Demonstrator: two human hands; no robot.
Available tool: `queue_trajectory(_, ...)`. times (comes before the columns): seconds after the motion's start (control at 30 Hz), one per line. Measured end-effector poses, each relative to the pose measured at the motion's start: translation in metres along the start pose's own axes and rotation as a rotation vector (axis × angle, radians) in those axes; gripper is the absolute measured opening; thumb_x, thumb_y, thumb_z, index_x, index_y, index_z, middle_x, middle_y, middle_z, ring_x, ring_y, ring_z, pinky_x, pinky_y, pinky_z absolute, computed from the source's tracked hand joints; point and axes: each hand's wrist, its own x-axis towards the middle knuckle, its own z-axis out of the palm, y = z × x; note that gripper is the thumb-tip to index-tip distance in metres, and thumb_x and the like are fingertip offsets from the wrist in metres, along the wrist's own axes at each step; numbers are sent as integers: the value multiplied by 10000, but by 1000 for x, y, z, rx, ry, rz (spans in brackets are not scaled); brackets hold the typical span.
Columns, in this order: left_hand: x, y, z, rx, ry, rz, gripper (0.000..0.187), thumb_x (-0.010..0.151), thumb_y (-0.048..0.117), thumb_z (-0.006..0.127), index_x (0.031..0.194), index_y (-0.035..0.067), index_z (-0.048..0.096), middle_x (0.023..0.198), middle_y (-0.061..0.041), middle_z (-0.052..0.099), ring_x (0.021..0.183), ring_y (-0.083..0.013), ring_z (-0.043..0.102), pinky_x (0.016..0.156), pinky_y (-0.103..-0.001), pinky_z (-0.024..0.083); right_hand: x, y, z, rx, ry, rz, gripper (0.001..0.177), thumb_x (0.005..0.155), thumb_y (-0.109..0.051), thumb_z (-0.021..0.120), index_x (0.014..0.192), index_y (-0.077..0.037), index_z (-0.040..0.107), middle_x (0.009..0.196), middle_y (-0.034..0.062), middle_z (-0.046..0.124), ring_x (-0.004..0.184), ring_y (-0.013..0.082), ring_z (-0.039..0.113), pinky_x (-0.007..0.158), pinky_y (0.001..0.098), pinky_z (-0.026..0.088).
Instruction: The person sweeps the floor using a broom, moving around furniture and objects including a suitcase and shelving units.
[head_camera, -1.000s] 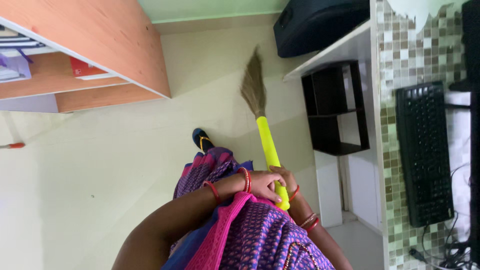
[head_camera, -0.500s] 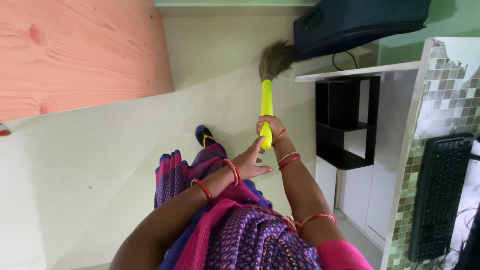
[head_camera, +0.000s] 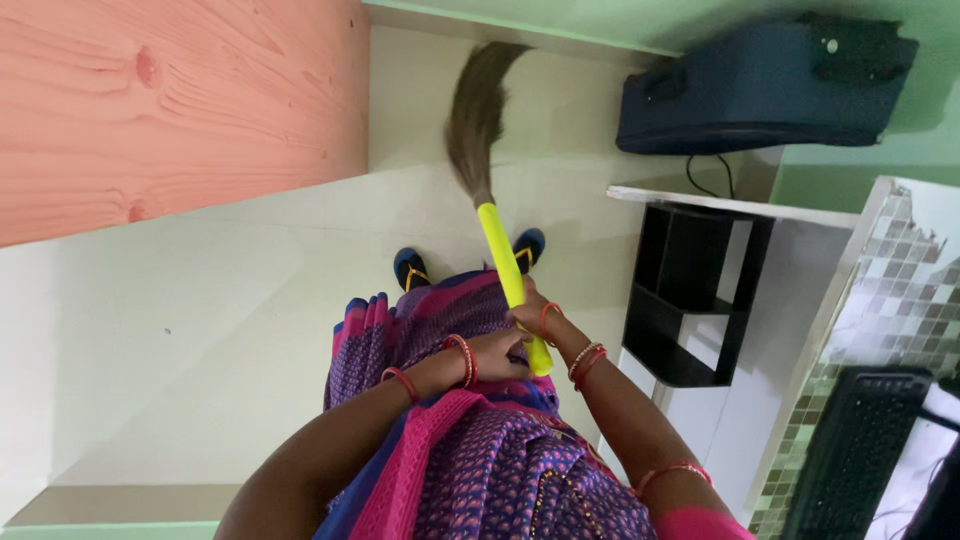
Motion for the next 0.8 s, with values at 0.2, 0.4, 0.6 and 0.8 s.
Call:
queue_trajectory(0.2,45,37,-2,23,123,115,411,844,305,785,1139,26,722,1098,-125,750,1014,-199,698,902,-323,549,8,-21,-49,-490,-158,-64,833,754,-274,787,1443,-102,353,1171,188,651,1092,332,654,937,450,514)
queue_trajectory(0.4,98,99,27,-206,140,78,397,900,381,736,1138,63,726,1039,-97,753,959,-178,706,868,-300,560,-104,-45,-159,-383,-131,-272,794,758,-303,830,1426,-155,427,1098,119,712,988,223,706,841,377,567)
queue_trajectory(0.6,135,121,49,20,493,208,579,837,434,787,1257,68,630,1164,-155,637,1066,-269,646,916,-366,554,-45,-102,-205,-573,6,-127,980,742,-187,762,1553,-163,212,1011,207,690,801,321,710,741,456,575)
queue_trajectory(0.8,113,97,80,114,580,95,687,820,455,798,1348,75,576,1254,-184,602,1169,-332,602,1032,-418,503,-15,-117,-185,-763,-100,88,984,781,-142,672,1595,-167,120,1059,255,715,869,392,747,783,494,592)
